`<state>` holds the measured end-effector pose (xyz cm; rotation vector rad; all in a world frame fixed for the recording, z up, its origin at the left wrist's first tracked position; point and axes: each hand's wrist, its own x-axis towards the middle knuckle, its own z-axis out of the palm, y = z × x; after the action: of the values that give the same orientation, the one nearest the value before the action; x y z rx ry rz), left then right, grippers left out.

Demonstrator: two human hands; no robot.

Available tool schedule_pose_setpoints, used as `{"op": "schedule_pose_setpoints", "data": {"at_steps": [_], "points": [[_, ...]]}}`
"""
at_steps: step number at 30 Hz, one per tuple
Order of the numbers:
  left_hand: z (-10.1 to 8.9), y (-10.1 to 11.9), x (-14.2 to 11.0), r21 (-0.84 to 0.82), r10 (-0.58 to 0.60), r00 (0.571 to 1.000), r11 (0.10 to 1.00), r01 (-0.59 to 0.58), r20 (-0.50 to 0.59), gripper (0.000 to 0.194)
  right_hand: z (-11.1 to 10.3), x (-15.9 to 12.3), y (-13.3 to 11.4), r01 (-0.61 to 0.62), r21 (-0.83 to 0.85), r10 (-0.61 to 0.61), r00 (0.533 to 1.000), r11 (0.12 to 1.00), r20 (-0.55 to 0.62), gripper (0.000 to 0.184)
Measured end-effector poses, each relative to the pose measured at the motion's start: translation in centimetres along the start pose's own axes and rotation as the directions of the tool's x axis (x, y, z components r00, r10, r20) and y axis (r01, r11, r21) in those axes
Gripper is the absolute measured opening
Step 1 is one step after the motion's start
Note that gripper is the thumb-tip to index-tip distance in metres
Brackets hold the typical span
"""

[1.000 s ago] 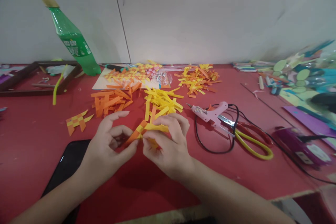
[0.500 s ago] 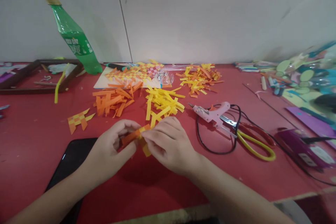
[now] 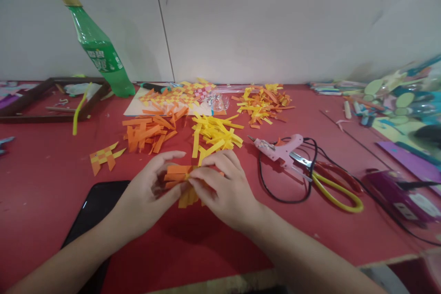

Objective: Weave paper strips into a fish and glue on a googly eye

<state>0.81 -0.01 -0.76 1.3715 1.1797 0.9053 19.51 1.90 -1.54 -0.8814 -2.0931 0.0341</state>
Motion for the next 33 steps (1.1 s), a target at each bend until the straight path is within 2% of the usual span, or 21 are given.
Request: {"op": "schedule_pose_setpoints", "data": {"at_steps": [4,7,17,23,26,28,31,33], "points": [[0.0,-0.2,0.0,0.057,-0.004,0.999,0.998,0.006,-0.041,0.037,0.0,0.0,0.1,0.066,0.011,-0.066,0.997,0.998,0.039,0.012],[-0.1,-0.3,-0.1,0.061,-0.017,0.999,0.998,0.02,-0.05,0.037,0.0,-0.1,0.0,0.059,0.04,-0.062,0.993,0.997,0.101,0.009],[-0.1,-0.4,-0.3,0.107,0.002,0.999,0.994,0.002,-0.037,0.037,0.1,-0.1,-0.4,-0.166,0.163,0.128,0.967,0.973,0.222,0.011],[0.0,-0.3,-0.3,0.104,0.01,1.0,0.995,-0.008,-0.018,0.034,0.3,-0.2,-0.8,-0.246,0.202,0.183,0.941,0.948,0.283,0.014],[-0.2,-0.4,0.0,0.113,0.024,0.999,0.993,-0.018,-0.044,0.035,0.1,0.1,0.0,-0.289,0.252,0.236,0.946,0.924,0.221,0.013],[-0.4,-0.5,0.2,0.09,0.035,0.998,0.995,-0.03,-0.048,0.037,-0.2,0.4,1.0,-0.345,0.287,0.333,0.938,0.894,0.093,0.01],[-0.7,-0.5,0.4,0.032,0.021,0.998,0.999,-0.019,-0.053,0.035,-1.2,1.0,2.8,-0.452,0.341,0.51,0.854,0.824,-0.101,0.006],[-0.8,-0.4,0.4,-0.001,-0.013,0.998,1.0,0.013,-0.068,0.028,-2.3,1.5,4.1,-0.498,0.359,0.581,0.795,0.789,-0.174,0.007]]}}
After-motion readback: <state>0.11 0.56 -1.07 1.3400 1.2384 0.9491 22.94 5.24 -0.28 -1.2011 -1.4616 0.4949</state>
